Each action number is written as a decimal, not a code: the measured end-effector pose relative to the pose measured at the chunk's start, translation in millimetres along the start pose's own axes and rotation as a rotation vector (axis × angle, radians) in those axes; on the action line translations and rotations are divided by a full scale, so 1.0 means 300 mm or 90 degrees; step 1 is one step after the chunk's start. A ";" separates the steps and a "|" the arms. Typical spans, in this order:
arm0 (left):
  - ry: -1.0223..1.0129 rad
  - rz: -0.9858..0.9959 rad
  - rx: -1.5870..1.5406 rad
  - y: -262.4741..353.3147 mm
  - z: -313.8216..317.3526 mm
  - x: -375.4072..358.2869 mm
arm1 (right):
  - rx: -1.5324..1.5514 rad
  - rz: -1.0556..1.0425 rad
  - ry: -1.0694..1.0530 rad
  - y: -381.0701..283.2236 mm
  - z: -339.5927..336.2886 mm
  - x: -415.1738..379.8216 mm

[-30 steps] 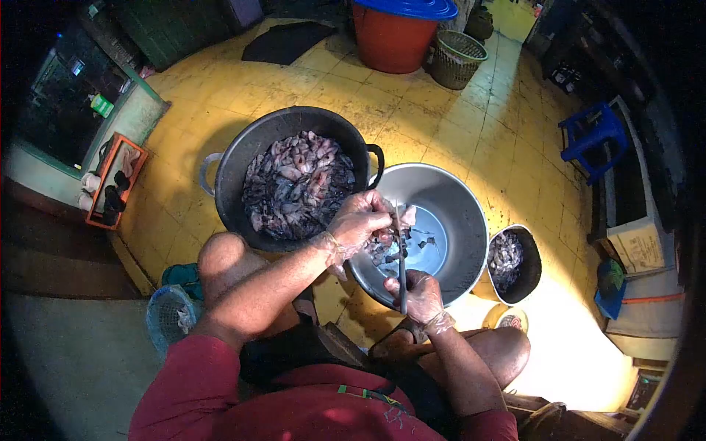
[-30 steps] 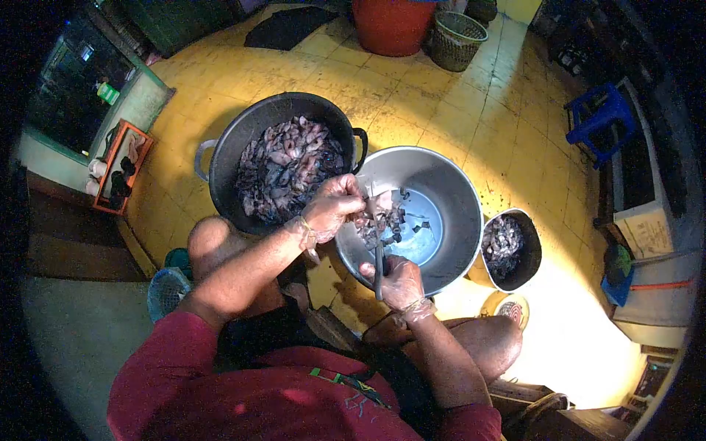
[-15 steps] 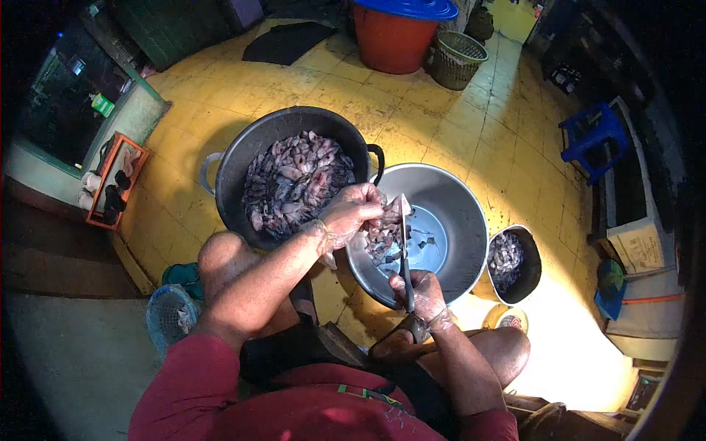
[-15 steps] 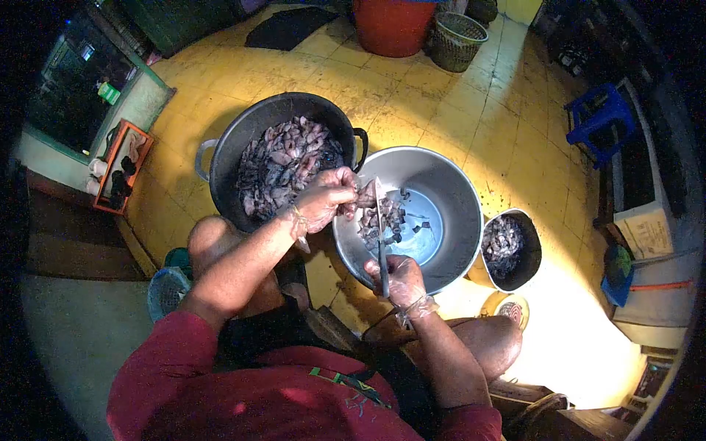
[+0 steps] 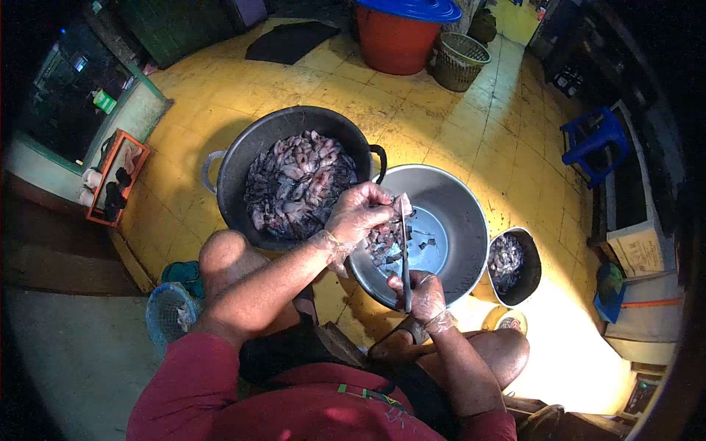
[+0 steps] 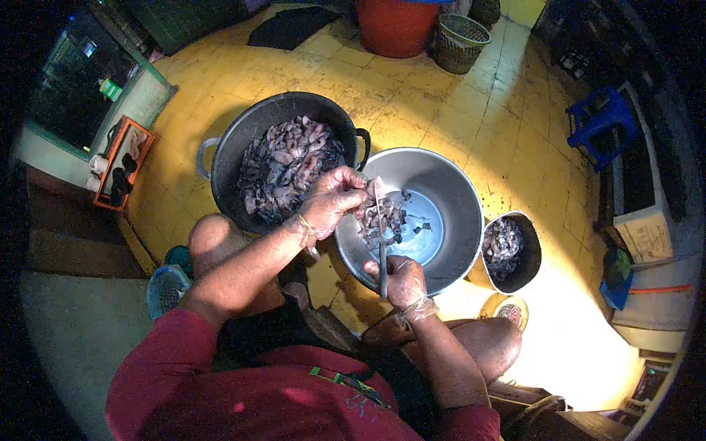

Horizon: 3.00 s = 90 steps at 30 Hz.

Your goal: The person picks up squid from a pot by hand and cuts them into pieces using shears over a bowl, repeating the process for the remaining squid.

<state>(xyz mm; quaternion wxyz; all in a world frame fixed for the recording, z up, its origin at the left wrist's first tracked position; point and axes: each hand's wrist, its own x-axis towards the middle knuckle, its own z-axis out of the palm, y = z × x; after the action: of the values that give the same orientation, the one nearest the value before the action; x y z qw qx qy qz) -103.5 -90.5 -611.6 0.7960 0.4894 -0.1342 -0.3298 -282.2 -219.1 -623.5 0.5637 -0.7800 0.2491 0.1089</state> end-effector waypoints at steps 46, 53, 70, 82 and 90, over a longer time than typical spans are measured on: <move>-0.116 -0.096 0.100 0.004 -0.014 0.010 | 0.039 0.062 -0.039 0.023 0.031 -0.008; -0.129 -0.067 0.151 0.004 -0.003 -0.001 | -0.048 0.006 0.005 -0.007 0.040 -0.017; -0.286 0.084 0.678 -0.068 -0.014 -0.014 | 0.334 -0.048 0.133 0.036 -0.004 0.035; 0.172 0.024 0.953 -0.030 -0.520 0.162 | 0.204 -0.020 0.087 0.003 -0.004 0.026; 0.230 -0.118 1.052 0.024 -0.534 0.193 | 0.148 -0.009 0.066 -0.010 -0.024 0.012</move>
<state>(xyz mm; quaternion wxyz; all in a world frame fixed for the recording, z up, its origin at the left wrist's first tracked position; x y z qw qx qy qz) 28.4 -15.5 -689.4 0.1619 0.9675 -0.1623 -0.1068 -278.3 -226.1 -620.2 0.6372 -0.7159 0.2832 0.0348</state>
